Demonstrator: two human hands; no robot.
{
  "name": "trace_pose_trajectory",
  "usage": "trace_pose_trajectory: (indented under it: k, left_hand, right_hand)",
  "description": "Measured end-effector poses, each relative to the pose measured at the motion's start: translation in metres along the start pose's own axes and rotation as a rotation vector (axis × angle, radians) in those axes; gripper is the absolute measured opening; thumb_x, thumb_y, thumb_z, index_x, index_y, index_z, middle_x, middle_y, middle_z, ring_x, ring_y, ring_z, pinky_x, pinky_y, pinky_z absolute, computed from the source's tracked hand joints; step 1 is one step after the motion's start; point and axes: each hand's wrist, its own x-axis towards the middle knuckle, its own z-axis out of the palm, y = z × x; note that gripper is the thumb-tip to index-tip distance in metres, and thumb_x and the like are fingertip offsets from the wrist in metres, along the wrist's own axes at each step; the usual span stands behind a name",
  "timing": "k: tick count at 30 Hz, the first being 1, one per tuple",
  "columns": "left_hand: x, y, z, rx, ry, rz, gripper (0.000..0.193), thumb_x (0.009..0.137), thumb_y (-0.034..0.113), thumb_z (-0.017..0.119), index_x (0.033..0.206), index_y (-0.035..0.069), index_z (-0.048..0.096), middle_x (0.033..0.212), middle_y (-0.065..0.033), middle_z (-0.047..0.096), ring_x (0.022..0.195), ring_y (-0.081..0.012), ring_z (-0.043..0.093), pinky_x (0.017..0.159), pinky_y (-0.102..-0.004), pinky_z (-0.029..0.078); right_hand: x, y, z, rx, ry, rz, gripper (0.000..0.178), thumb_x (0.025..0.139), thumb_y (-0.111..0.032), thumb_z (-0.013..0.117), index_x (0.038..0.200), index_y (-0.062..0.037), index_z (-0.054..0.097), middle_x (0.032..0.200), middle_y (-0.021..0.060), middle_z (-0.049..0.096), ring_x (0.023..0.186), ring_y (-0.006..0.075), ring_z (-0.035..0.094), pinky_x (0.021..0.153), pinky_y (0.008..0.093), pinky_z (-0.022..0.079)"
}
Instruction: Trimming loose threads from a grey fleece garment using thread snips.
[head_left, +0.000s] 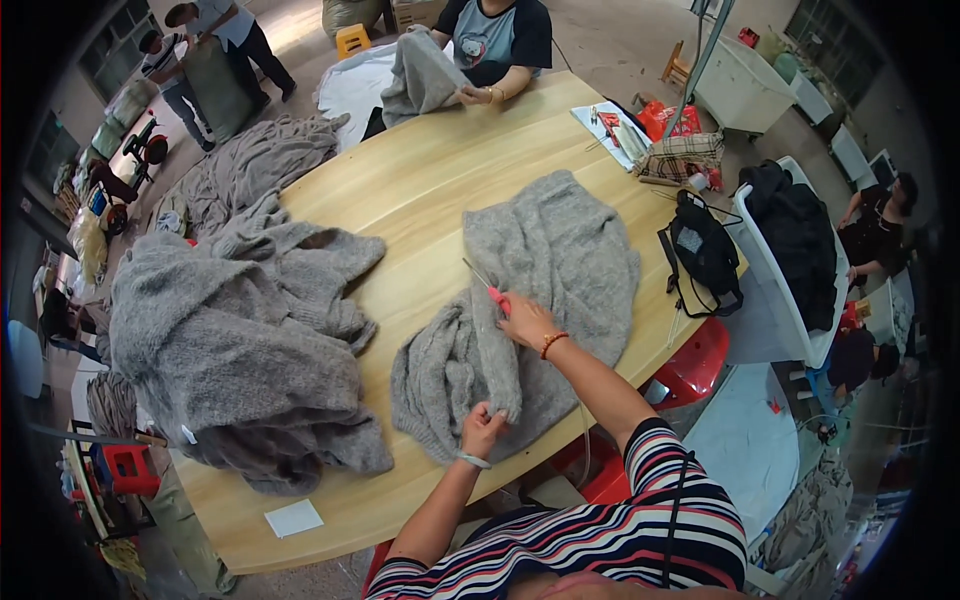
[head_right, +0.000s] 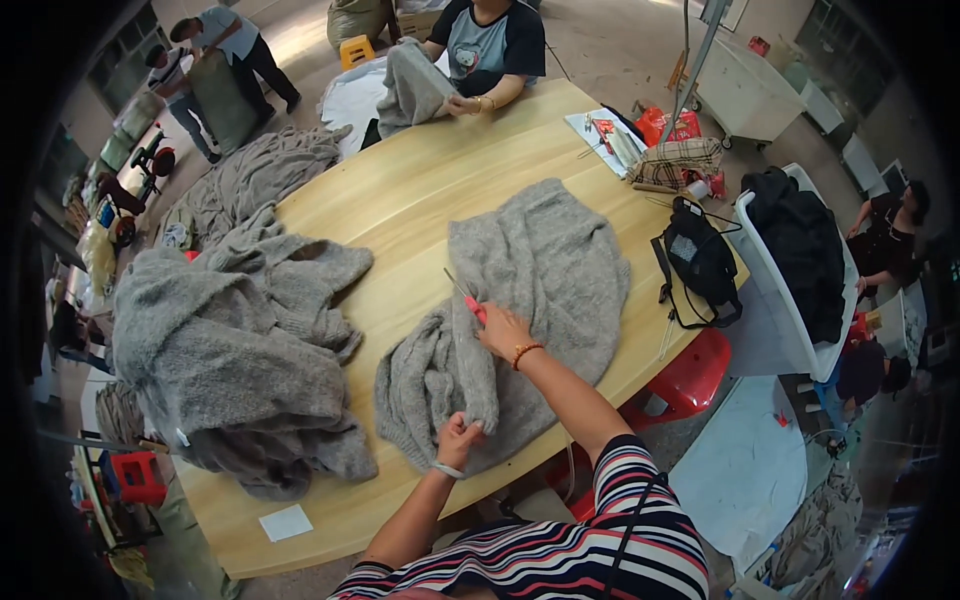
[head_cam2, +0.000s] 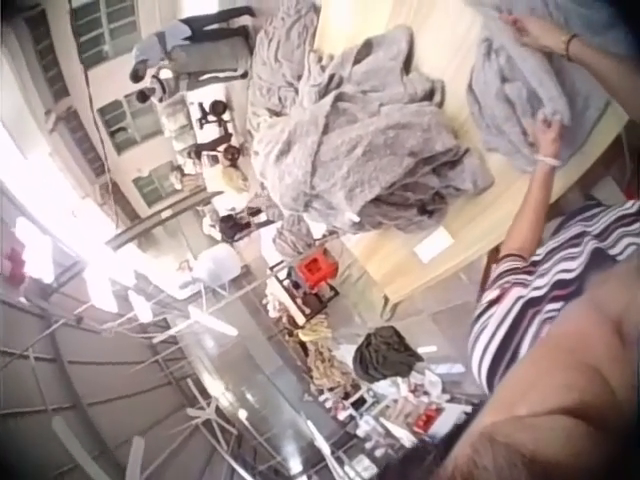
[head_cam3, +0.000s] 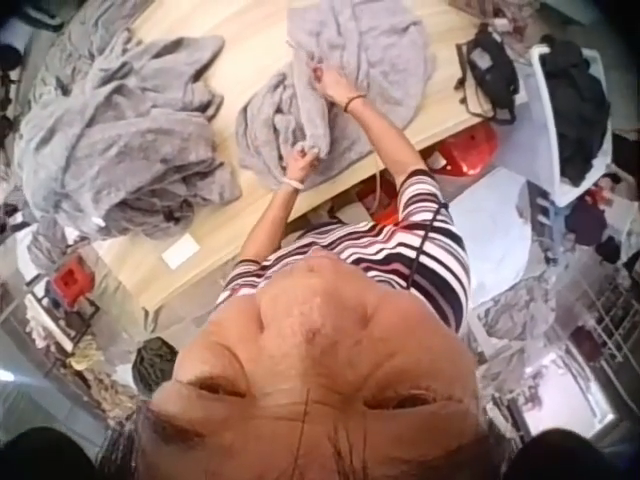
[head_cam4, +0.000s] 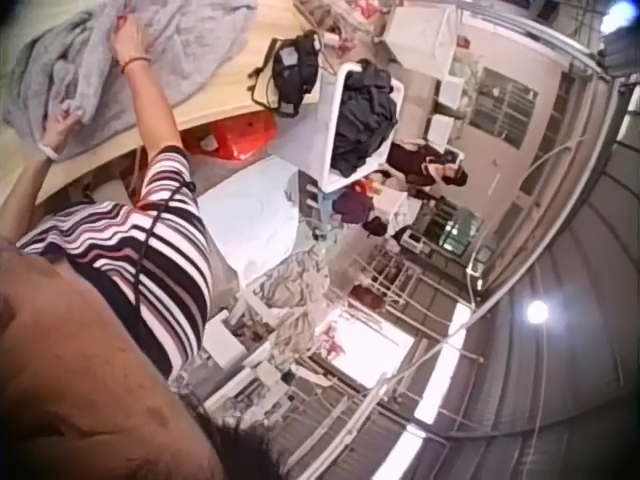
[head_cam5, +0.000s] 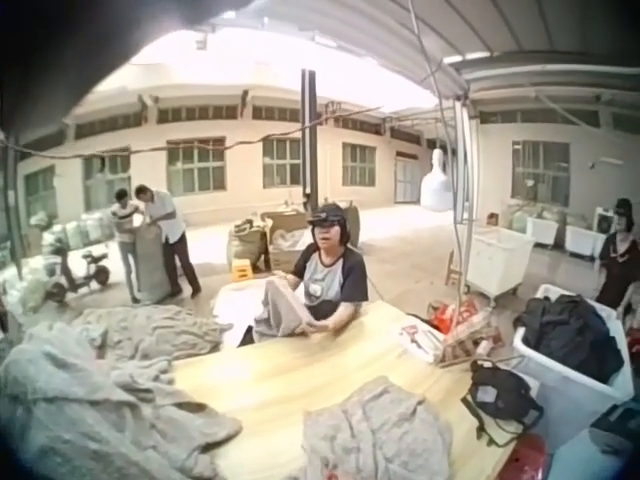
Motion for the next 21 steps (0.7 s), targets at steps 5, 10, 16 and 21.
trace_pose_trajectory:
  k: [5,10,16,21]
  left_hand:
    - [-0.003,-0.008,-0.027,0.072,0.05,-0.117,0.018,0.089,0.014,0.069,0.104,0.006,0.061,0.087,-0.0026,0.068,0.07,-0.0101,0.064,0.061,-0.0233,0.05]
    - [0.004,0.053,-0.04,0.071,0.005,-0.22,0.022,0.092,0.018,0.067,0.109,0.005,0.06,0.091,-0.0071,0.068,0.069,-0.0108,0.064,0.058,-0.0238,0.051]
    - [0.084,0.144,-0.092,0.178,0.126,-0.119,0.029,0.094,0.027,0.066,0.111,0.005,0.059,0.091,-0.0081,0.068,0.066,-0.0126,0.065,0.058,-0.0251,0.054]
    - [0.195,0.234,-0.067,0.36,0.2,-0.059,0.029,0.091,0.03,0.068,0.109,0.009,0.059,0.09,-0.0044,0.066,0.07,-0.0125,0.064,0.061,-0.0278,0.055]
  right_hand:
    - [-0.022,0.017,0.003,0.045,-0.043,0.047,0.051,0.085,-0.024,0.065,0.132,-0.0107,0.05,0.115,0.0213,0.064,0.107,0.0419,0.06,0.09,0.0488,0.049]
    - [-0.046,0.051,-0.021,0.132,0.071,0.066,0.048,0.086,-0.027,0.064,0.13,-0.0089,0.055,0.115,0.0227,0.064,0.106,0.0432,0.06,0.09,0.0479,0.049]
    - [-0.041,0.104,-0.028,0.298,0.213,0.108,0.044,0.087,-0.032,0.065,0.119,-0.0022,0.059,0.1,0.0266,0.067,0.099,0.0454,0.062,0.083,0.0469,0.05]
    - [-0.017,0.166,-0.013,0.469,0.185,0.089,0.041,0.089,-0.031,0.066,0.116,-0.0012,0.061,0.093,0.018,0.07,0.079,0.0302,0.069,0.069,0.0397,0.054]
